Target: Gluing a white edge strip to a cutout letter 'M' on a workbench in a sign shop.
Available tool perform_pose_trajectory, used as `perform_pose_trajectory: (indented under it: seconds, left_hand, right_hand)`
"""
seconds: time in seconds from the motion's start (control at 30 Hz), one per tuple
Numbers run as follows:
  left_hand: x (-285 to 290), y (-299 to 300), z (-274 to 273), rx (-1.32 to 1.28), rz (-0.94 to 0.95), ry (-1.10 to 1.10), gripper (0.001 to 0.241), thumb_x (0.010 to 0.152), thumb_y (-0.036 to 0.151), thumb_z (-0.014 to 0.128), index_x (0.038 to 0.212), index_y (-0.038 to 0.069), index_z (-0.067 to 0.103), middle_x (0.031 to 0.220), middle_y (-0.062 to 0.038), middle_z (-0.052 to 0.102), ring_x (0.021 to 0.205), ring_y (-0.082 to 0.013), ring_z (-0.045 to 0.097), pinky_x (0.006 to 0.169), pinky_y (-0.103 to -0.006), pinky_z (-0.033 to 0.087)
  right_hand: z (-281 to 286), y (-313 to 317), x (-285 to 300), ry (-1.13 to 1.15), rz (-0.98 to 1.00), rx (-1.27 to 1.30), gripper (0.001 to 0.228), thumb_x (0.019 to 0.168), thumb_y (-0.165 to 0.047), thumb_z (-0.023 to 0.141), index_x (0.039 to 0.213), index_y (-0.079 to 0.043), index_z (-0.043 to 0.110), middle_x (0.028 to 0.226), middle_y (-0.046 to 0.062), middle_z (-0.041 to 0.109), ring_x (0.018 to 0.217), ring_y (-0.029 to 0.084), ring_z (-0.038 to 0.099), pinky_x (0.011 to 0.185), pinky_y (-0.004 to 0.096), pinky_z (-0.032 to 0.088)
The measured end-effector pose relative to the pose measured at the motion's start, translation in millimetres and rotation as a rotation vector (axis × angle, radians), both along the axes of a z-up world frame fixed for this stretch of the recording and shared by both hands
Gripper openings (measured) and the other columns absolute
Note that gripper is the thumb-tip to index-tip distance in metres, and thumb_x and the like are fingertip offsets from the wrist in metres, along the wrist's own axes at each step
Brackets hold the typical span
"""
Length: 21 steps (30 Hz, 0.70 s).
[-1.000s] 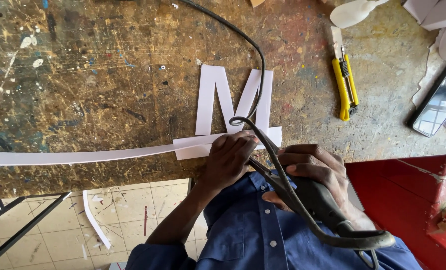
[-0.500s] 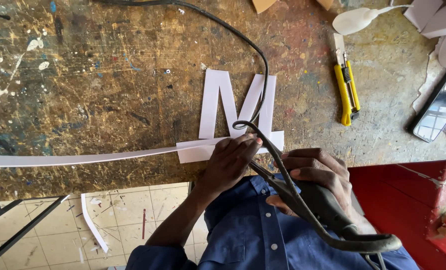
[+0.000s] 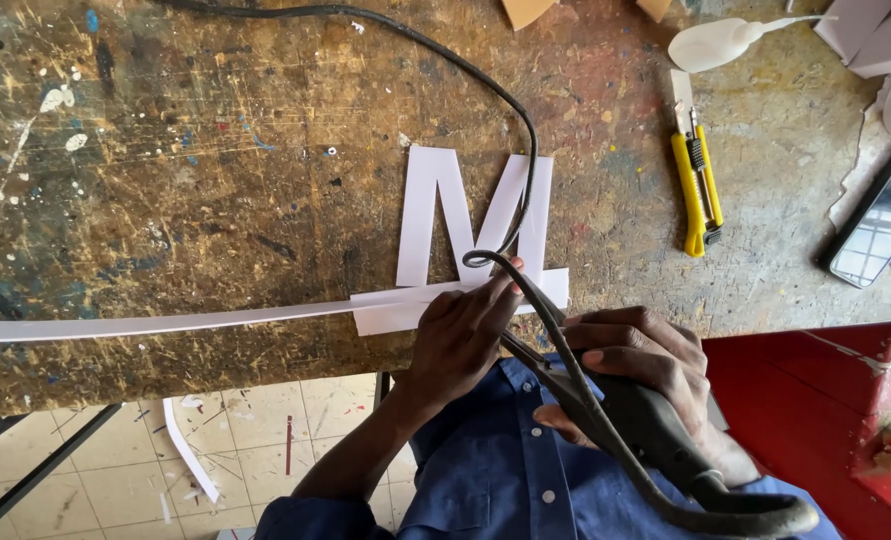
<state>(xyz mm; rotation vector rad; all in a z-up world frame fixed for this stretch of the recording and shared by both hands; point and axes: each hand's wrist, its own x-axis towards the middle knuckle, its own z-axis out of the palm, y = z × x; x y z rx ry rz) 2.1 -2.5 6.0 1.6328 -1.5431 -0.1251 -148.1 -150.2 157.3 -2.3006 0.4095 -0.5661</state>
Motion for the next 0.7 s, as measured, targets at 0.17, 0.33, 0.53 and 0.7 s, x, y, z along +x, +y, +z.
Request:
perform_pose_trajectory:
  seconds: [0.17, 0.33, 0.53, 0.7]
  left_hand:
    - [3.4, -5.1, 15.1, 0.147, 0.036, -0.074, 0.045, 0.115, -0.010, 0.060, 0.158, 0.002, 0.058, 0.157, -0.022, 0.073, 0.115, -0.0243, 0.086, 0.084, -0.0365, 0.052]
    - [2.9, -11.5, 21.8, 0.300, -0.002, -0.102, 0.027, 0.114, 0.006, 0.068, 0.140, 0.002, 0.068, 0.141, -0.022, 0.074, 0.128, -0.0376, 0.075, 0.087, -0.0447, 0.056]
    - [5.5, -24.9, 13.7, 0.344, -0.092, -0.156, 0.047, 0.117, 0.013, 0.066, 0.163, 0.006, 0.056, 0.145, -0.017, 0.078, 0.121, -0.0335, 0.079, 0.092, -0.0440, 0.061]
    - [8.0, -24.2, 5.2, 0.357, -0.142, -0.161, 0.055, 0.115, 0.009, 0.060, 0.169, 0.009, 0.051, 0.137, -0.013, 0.081, 0.108, -0.0327, 0.075, 0.092, -0.0461, 0.057]
  right_hand:
    - [2.1, -0.2, 1.7, 0.012, -0.002, 0.006, 0.062, 0.091, -0.046, 0.094, 0.126, -0.012, 0.056, 0.112, 0.015, 0.085, 0.107, 0.029, 0.087, 0.089, 0.036, 0.072]
    - [-0.9, -1.1, 1.0, 0.028, -0.005, 0.004, 0.063, 0.090, -0.049, 0.094, 0.126, -0.015, 0.055, 0.114, 0.012, 0.085, 0.104, 0.029, 0.086, 0.089, 0.036, 0.070]
    - [-2.3, -3.0, 0.8, 0.025, -0.002, 0.031, 0.062, 0.089, -0.048, 0.095, 0.124, -0.015, 0.057, 0.116, 0.012, 0.085, 0.106, 0.028, 0.088, 0.086, 0.034, 0.071]
    - [-5.3, -3.2, 4.9, -0.016, -0.014, 0.011, 0.062, 0.089, -0.050, 0.094, 0.122, -0.013, 0.056, 0.111, 0.013, 0.085, 0.101, 0.028, 0.088, 0.083, 0.034, 0.071]
